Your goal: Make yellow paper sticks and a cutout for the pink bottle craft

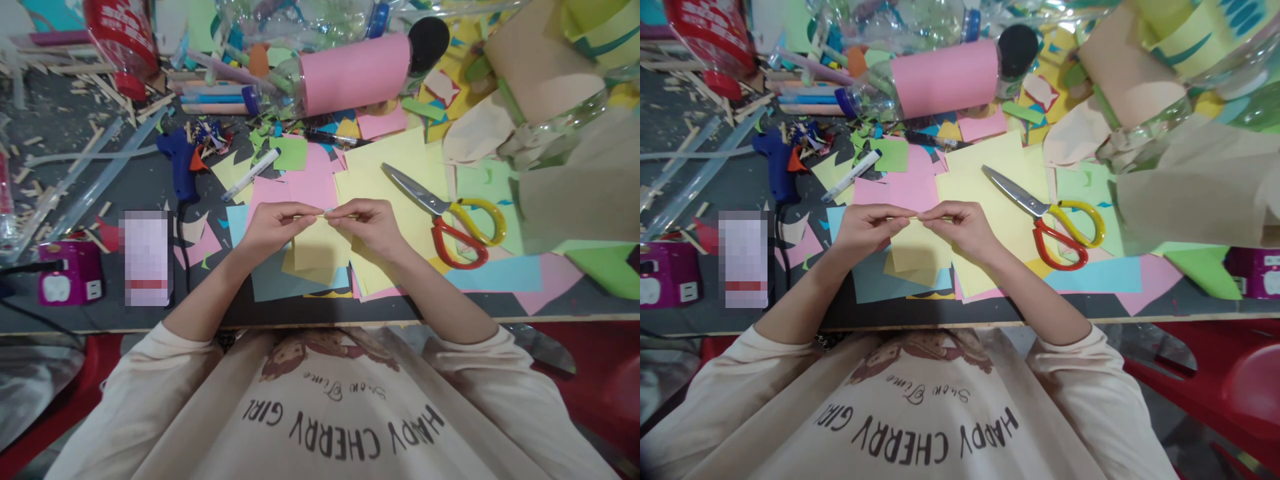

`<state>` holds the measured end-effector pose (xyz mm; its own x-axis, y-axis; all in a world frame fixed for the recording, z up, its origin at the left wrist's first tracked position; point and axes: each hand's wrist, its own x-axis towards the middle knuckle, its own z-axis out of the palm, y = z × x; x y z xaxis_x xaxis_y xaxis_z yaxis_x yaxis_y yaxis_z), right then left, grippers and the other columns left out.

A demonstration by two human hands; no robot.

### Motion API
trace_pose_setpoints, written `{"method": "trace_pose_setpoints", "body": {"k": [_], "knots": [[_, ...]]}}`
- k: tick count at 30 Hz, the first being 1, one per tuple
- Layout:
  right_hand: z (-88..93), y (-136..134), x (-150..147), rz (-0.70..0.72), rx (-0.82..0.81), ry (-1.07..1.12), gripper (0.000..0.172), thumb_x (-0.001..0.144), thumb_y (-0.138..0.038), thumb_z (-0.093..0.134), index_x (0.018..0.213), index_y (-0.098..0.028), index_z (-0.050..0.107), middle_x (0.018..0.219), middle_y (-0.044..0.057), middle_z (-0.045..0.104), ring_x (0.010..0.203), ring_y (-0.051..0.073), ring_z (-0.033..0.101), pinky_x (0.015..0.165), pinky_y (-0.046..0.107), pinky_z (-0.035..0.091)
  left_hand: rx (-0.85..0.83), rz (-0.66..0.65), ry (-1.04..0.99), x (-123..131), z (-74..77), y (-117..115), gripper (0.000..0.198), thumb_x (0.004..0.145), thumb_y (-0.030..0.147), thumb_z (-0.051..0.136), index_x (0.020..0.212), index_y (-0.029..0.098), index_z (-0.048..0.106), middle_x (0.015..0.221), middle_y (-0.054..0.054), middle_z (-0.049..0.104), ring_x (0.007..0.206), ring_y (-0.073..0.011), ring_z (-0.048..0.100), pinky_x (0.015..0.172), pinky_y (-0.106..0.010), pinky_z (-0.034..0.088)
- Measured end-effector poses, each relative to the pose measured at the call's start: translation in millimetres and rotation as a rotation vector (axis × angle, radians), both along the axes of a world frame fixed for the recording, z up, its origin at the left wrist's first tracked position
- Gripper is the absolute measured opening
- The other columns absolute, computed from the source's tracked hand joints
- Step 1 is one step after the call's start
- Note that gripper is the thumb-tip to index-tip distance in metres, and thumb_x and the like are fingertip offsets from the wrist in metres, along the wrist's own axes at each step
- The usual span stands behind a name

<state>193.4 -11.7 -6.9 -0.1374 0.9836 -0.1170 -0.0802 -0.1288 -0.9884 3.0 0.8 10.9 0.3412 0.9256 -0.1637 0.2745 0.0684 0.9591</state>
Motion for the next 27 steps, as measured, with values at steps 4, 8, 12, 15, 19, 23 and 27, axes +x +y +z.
{"method": "trace_pose_setpoints", "body": {"k": [4,8,12,15,19,23,27], "knots": [[0.3,-0.2,0.5,0.020,0.004,-0.036,0.006,0.066,-0.027,0.080,0.071,-0.024,0.077,0.074,0.001,0.076,0.071,0.015,0.069,0.068,0.030,0.056,0.017,0.002,0.001,-0.6,-0.6,-0.5,0.021,0.078,0.036,0.068,0.087,0.020,0.079,0.068,-0.003,0.072,0.070,-0.0150,0.067,0.055,-0.021,0.046],[0.5,0.5,0.7,0.025,-0.011,-0.001,0.021,0.064,-0.036,0.083,0.082,-0.024,0.078,0.081,0.001,0.076,0.076,0.014,0.069,0.067,0.027,0.055,0.056,0.043,0.002,-1.3,-2.7,0.8,0.024,0.078,0.038,0.069,0.086,0.019,0.079,0.072,-0.004,0.074,0.071,-0.0152,0.067,0.057,-0.021,0.047],[-1.7,0.8,0.5,0.026,-0.017,-0.052,0.029,0.067,-0.048,0.080,0.080,-0.022,0.077,0.077,0.002,0.074,0.066,0.012,0.063,0.058,0.025,0.049,0.072,0.058,-0.030,-1.3,-5.5,2.3,0.025,0.076,0.037,0.070,0.086,0.017,0.079,0.077,-0.005,0.075,0.068,-0.0132,0.066,0.056,-0.020,0.046],[-3.9,0.7,1.3,0.015,-0.028,-0.097,0.032,0.066,-0.052,0.079,0.074,-0.020,0.076,0.068,0.001,0.071,0.059,0.011,0.056,0.055,0.025,0.044,0.068,0.057,-0.038,-1.3,-7.2,2.4,0.026,0.075,0.037,0.069,0.086,0.016,0.079,0.078,-0.005,0.076,0.065,-0.0121,0.064,0.054,-0.019,0.045],[-4.1,1.4,2.8,0.006,-0.042,-0.140,0.031,0.065,-0.050,0.080,0.072,-0.020,0.076,0.061,0.000,0.067,0.055,0.010,0.050,0.053,0.026,0.039,0.070,0.064,0.000,-2.2,-7.7,2.7,0.027,0.074,0.039,0.069,0.087,0.016,0.080,0.077,-0.005,0.076,0.056,-0.0094,0.059,0.049,-0.019,0.041],[-0.4,2.8,3.2,0.053,-0.053,-0.105,0.027,0.066,-0.046,0.080,0.073,-0.020,0.076,0.069,0.001,0.071,0.059,0.011,0.054,0.055,0.026,0.041,0.078,0.059,-0.002,-2.8,-7.0,3.1,0.029,0.074,0.041,0.071,0.086,0.016,0.079,0.078,-0.006,0.076,0.059,-0.0105,0.060,0.053,-0.020,0.044],[-0.3,2.8,3.1,0.056,-0.050,-0.097,0.025,0.067,-0.043,0.079,0.073,-0.019,0.076,0.071,0.002,0.071,0.059,0.011,0.054,0.056,0.026,0.041,0.064,0.044,-0.018,-2.8,-7.0,3.0,0.030,0.075,0.042,0.071,0.086,0.015,0.079,0.079,-0.006,0.076,0.063,-0.0112,0.062,0.056,-0.020,0.045]]}}
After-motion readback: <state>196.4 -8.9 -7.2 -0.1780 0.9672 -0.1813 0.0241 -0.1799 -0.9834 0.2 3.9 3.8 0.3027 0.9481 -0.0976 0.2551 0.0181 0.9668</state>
